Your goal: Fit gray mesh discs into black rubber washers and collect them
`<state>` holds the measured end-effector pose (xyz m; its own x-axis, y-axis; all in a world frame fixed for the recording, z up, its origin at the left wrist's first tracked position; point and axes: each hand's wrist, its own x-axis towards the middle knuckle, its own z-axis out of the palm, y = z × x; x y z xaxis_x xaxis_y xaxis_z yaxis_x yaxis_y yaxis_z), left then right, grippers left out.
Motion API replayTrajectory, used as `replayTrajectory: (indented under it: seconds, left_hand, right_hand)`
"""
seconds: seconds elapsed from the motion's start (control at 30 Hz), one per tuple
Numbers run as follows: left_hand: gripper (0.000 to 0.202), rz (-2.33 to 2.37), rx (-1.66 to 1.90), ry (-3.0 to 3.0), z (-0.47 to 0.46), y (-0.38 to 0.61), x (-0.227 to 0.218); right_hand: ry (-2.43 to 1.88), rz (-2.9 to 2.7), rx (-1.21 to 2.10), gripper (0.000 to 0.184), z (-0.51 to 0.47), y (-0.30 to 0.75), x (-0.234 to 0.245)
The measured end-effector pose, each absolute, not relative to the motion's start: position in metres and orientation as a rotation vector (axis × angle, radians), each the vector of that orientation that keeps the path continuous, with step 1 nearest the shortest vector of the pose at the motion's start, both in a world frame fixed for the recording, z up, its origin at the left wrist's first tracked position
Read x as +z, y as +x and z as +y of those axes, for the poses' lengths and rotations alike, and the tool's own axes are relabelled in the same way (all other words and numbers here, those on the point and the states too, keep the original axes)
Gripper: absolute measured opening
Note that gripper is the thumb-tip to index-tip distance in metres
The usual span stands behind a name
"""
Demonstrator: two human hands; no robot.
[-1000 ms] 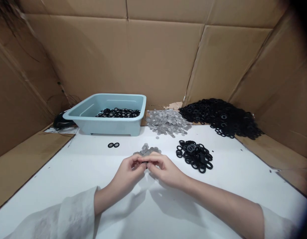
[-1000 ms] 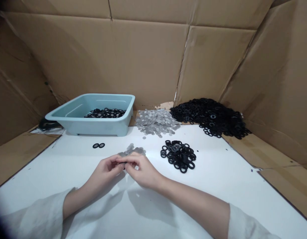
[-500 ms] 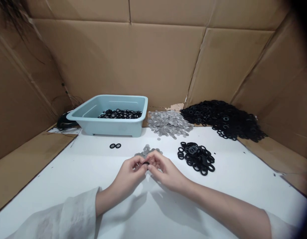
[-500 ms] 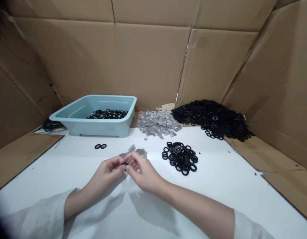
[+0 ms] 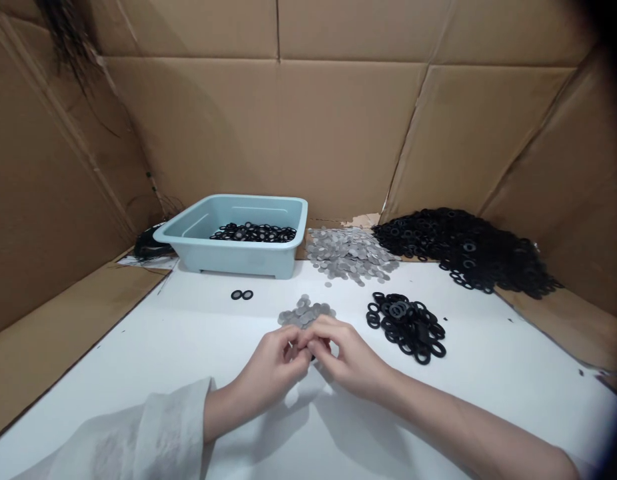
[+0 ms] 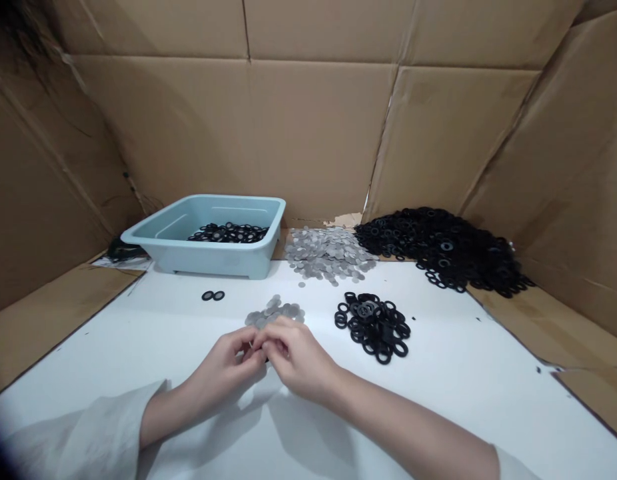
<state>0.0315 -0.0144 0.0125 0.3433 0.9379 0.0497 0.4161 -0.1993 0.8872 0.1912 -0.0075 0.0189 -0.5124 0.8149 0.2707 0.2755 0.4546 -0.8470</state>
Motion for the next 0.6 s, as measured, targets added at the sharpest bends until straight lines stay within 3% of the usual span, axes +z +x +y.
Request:
replayTrajectory:
  seconds: [0.2, 0.43, 0.6]
  left_hand:
    - [0.013, 1.210, 0.808, 1.676, -0.015, 0.031, 0.015]
    - [0.012, 1.253, 0.710, 2.042, -0.018, 0.031, 0.016]
    - [0.017, 1.595, 1.014, 1.897, 0.017, -0.003, 0.032]
  right_hand:
    - [-0.876, -1.907, 1.268, 0.017, -0.003, 0.193, 0.019]
    - [-0.896, -2.168, 0.917, 0.022, -0.008, 0.193, 0.023]
    - [-1.271, -2.095, 0.565, 0.015, 0.011, 0.227, 0.036]
